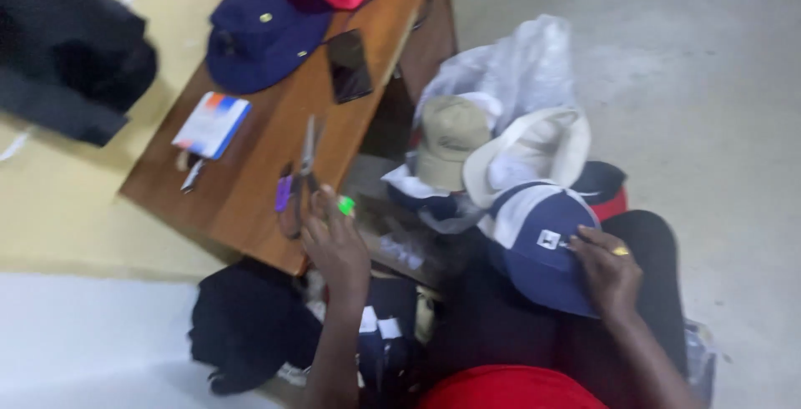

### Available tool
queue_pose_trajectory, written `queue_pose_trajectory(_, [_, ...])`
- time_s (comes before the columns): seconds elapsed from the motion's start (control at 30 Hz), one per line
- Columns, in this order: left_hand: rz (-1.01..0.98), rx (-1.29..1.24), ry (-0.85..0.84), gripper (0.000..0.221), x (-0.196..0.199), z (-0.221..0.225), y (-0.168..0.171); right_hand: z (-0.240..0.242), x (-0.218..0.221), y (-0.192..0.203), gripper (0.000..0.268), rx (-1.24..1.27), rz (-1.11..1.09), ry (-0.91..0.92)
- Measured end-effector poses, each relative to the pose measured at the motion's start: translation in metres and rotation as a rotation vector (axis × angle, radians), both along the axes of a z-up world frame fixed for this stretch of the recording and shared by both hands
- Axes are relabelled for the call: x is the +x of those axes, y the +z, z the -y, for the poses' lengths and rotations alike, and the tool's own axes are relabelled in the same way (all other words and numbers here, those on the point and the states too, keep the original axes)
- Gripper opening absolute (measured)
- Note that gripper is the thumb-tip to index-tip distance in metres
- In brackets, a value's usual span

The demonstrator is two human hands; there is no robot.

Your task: Inspecting baseball caps, singeing loose threads with a lighter, and marking them with a pen for quality control.

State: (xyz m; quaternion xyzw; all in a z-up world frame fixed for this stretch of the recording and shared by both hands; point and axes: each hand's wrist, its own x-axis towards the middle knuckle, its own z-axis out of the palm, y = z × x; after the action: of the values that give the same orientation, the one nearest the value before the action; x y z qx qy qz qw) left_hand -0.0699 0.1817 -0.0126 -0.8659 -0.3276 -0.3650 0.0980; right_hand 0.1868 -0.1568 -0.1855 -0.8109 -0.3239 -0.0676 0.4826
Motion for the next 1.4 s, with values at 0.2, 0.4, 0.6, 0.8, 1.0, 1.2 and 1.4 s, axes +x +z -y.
queue_pose_trajectory(0.2, [0.042,0.076,0.450,0.048,-0.038,-0.118,-0.038,-0.014,-0.010,0.000,0.007,-0.022,0.309,-0.012])
queue_pose_trajectory(0.4, [0.074,-0.030,0.479,0.028,-0.072,-0.168,-0.068,-0.012,-0.018,0.001,0.015,-0.382,0.191,0.032])
queue_pose_trajectory(0.6, [0.103,-0.061,0.133,0.025,-0.055,-0.173,-0.029,-0.012,-0.023,-0.007,0.014,-0.586,0.061,-0.062])
queue_pose_trajectory(0.8, [-0.329,-0.544,0.203,0.027,-0.024,-0.199,-0.016,-0.013,-0.030,0.041,0.017,-0.357,-0.410,-0.021])
queue_pose_trajectory(1.0, [-0.213,0.047,0.342,0.013,0.011,-0.094,0.034,-0.015,-0.029,0.031,0.017,0.077,-0.661,0.026])
queue_pose_trajectory(1.2, [0.267,-1.080,-0.715,0.018,0.089,0.047,-0.036,-0.012,-0.023,0.011,0.024,0.110,-0.711,0.118])
queue_pose_trajectory(1.4, [-0.341,-0.603,-1.076,0.033,0.141,0.107,-0.089,-0.005,-0.010,0.006,0.026,0.341,-0.871,0.270])
